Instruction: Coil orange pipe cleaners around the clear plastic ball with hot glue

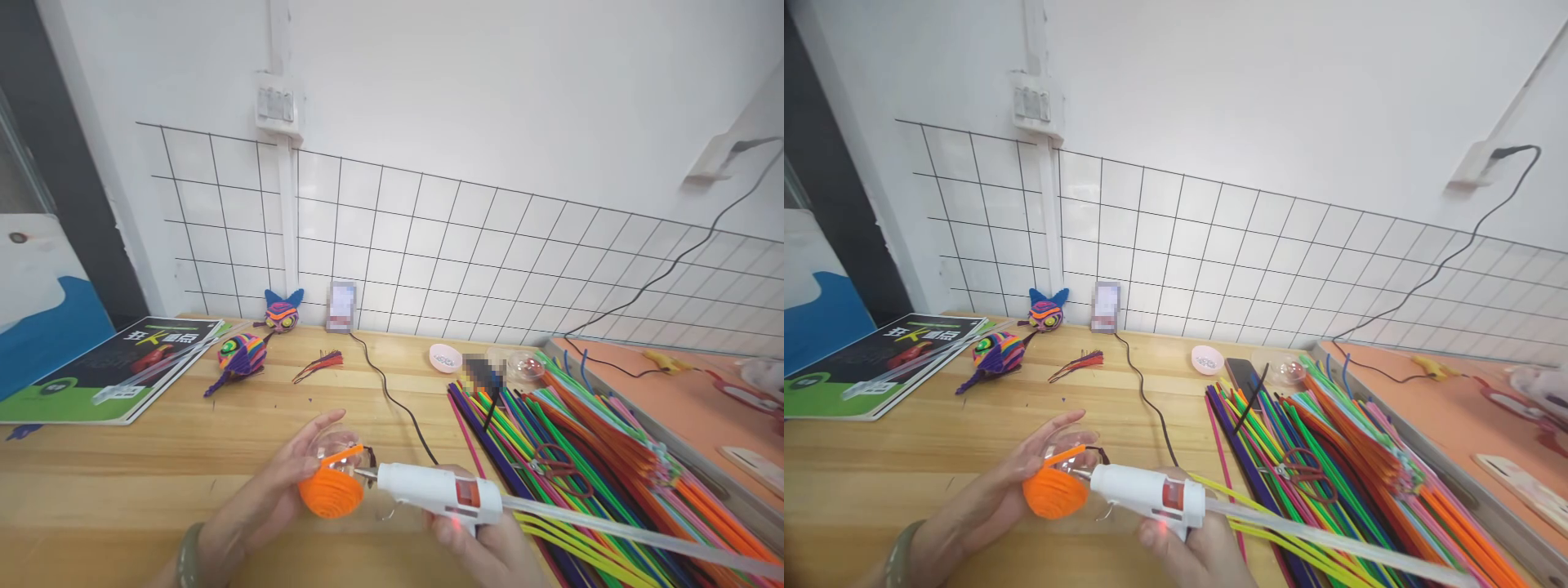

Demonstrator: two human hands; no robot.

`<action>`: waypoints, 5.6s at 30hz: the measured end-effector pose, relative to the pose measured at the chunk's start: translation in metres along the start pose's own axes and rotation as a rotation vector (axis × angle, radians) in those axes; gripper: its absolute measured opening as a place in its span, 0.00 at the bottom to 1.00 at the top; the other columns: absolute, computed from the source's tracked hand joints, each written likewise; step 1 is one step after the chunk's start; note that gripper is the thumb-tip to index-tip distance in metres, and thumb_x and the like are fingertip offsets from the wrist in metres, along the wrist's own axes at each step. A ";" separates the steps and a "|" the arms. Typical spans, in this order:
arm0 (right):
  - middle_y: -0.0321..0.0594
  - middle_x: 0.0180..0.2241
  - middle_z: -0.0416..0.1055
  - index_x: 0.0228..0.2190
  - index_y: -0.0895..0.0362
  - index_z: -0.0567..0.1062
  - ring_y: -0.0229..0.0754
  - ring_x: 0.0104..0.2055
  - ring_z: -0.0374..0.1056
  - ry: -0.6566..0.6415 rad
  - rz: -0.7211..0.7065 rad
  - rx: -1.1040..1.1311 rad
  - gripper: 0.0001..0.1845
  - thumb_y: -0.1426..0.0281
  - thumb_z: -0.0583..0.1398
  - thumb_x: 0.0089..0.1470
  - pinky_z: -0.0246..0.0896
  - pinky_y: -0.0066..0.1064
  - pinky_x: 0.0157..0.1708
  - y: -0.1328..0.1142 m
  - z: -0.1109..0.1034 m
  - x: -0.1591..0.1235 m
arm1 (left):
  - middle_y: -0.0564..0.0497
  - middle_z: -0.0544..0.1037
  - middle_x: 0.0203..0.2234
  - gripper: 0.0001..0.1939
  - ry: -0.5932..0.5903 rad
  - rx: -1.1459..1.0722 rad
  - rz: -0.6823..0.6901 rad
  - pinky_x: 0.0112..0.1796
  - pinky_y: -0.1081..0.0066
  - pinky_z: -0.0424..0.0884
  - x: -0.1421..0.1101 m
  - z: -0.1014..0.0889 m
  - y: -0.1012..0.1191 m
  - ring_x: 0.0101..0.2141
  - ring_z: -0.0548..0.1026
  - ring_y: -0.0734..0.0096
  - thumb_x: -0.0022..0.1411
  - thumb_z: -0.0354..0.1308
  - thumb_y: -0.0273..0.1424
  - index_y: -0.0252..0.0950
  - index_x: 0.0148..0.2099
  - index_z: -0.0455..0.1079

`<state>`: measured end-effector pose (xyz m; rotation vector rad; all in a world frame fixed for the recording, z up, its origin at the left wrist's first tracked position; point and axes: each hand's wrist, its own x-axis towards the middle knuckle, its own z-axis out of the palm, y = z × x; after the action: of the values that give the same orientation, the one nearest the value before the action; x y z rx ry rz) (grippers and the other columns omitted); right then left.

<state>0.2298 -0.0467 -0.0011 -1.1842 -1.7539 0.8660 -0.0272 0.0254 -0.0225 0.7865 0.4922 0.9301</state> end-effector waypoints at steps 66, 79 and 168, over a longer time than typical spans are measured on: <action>0.43 0.26 0.73 0.36 0.60 0.71 0.40 0.26 0.66 0.300 -0.816 -0.512 0.06 0.80 0.55 0.60 0.63 0.31 0.25 -0.013 0.029 0.016 | 0.46 0.75 0.45 0.31 -0.030 0.015 -0.058 0.48 0.57 0.65 -0.008 0.033 -0.016 0.47 0.72 0.53 0.43 0.71 0.37 0.43 0.52 0.71; 0.43 0.25 0.72 0.41 0.62 0.73 0.40 0.25 0.66 0.366 -0.890 -0.617 0.12 0.82 0.57 0.54 0.65 0.31 0.22 -0.018 0.029 0.019 | 0.45 0.76 0.47 0.28 -0.031 -0.067 -0.058 0.47 0.62 0.66 -0.007 0.031 -0.020 0.47 0.73 0.55 0.45 0.69 0.37 0.41 0.51 0.72; 0.48 0.49 0.71 0.51 0.53 0.62 0.51 0.48 0.71 0.259 -0.378 -0.207 0.35 0.75 0.62 0.39 0.72 0.36 0.44 0.010 0.042 0.010 | 0.45 0.75 0.44 0.30 -0.187 0.209 0.037 0.40 0.63 0.67 0.003 0.030 -0.034 0.42 0.73 0.59 0.45 0.69 0.43 0.42 0.50 0.65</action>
<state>0.1937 -0.0381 -0.0246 -0.9946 -1.7995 0.2992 0.0120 0.0044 -0.0301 1.0641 0.4163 0.8377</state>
